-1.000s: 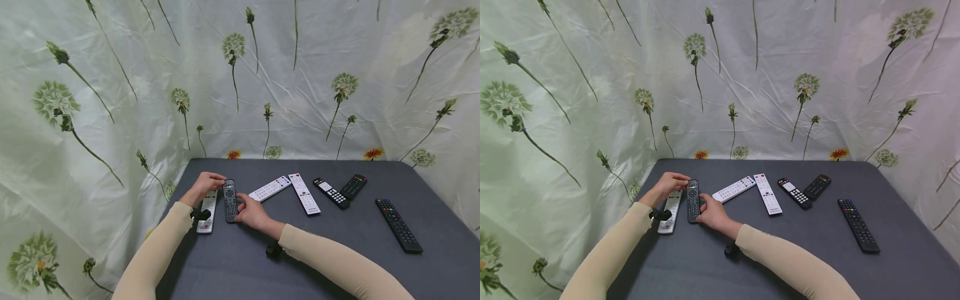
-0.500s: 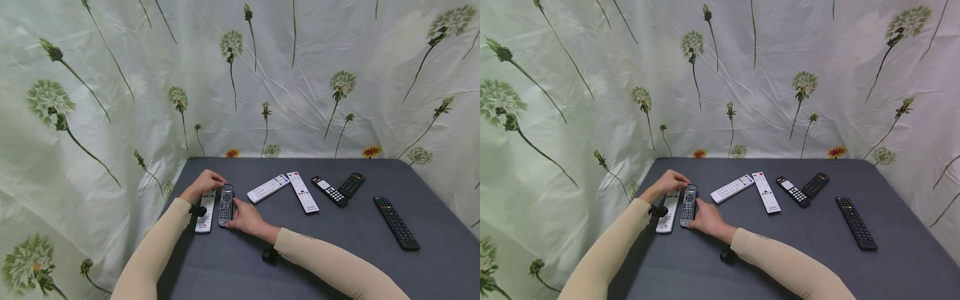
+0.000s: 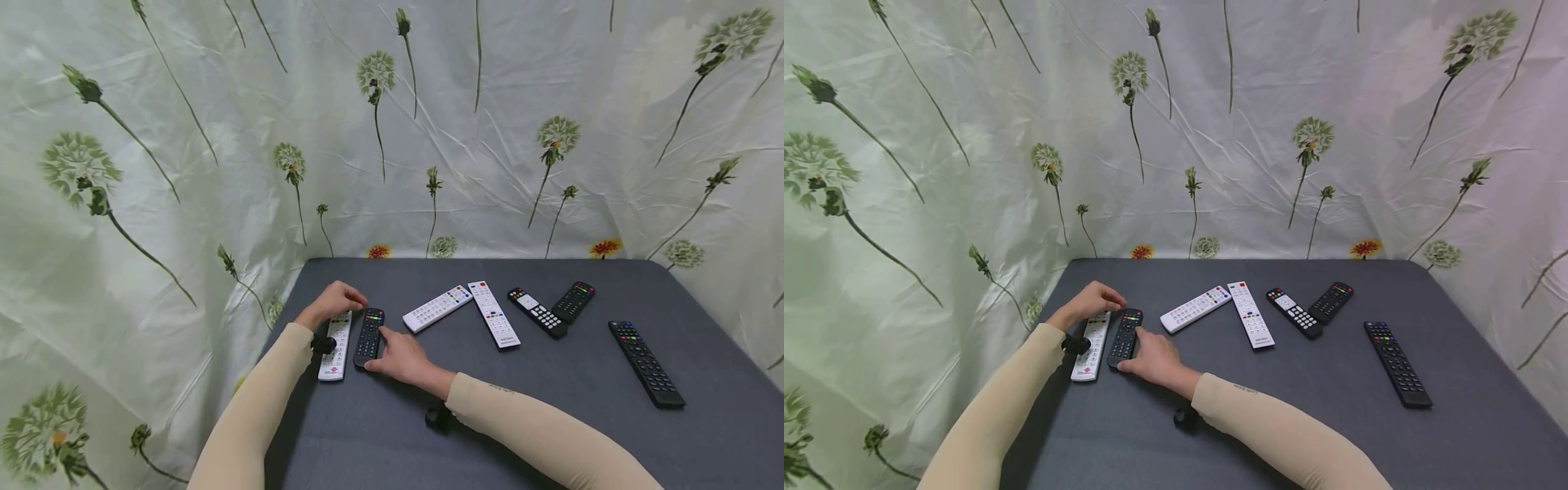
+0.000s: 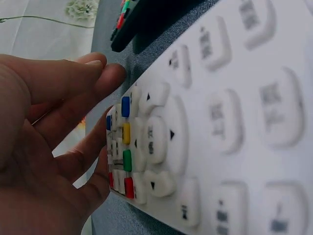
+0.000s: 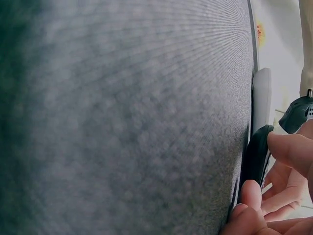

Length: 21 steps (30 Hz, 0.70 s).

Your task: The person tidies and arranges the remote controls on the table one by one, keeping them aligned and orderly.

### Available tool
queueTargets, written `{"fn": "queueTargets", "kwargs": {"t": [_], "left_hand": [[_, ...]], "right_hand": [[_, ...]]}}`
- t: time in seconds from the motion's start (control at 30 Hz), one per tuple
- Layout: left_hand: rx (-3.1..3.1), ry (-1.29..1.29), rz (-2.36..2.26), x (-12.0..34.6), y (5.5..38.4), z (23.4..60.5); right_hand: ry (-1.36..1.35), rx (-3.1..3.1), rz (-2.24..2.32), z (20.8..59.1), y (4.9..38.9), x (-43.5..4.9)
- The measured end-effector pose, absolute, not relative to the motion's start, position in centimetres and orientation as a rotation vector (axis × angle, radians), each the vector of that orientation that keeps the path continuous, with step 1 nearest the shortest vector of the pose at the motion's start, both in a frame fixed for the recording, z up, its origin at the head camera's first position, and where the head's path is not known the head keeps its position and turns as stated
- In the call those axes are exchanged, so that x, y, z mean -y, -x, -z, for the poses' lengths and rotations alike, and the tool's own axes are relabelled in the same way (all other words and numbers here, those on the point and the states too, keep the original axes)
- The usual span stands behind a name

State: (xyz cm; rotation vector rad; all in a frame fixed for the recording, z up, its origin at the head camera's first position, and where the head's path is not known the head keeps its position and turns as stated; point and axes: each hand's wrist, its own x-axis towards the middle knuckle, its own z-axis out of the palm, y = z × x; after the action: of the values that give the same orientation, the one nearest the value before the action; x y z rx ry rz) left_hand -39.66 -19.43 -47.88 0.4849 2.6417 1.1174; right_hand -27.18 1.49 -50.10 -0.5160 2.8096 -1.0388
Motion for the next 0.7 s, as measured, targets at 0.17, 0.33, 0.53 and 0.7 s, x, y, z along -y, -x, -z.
{"fn": "queueTargets", "kwargs": {"t": [0.17,0.33,0.53,0.7], "left_hand": [[-2.622,-0.517,-1.069,19.38,39.86,48.17],[-2.628,-0.524,-1.060,19.73,39.91,48.40],[-2.629,-0.545,-1.083,19.75,39.71,48.55],[-2.626,-0.566,-1.085,19.81,39.65,48.57]], "right_hand": [[0.507,-2.751,1.093,50.04,27.14,-1.79],[0.511,-2.739,1.112,49.79,26.94,-1.70],[0.514,-2.731,1.114,49.72,26.77,-1.81],[0.513,-2.712,1.127,49.83,26.84,-1.99]]}}
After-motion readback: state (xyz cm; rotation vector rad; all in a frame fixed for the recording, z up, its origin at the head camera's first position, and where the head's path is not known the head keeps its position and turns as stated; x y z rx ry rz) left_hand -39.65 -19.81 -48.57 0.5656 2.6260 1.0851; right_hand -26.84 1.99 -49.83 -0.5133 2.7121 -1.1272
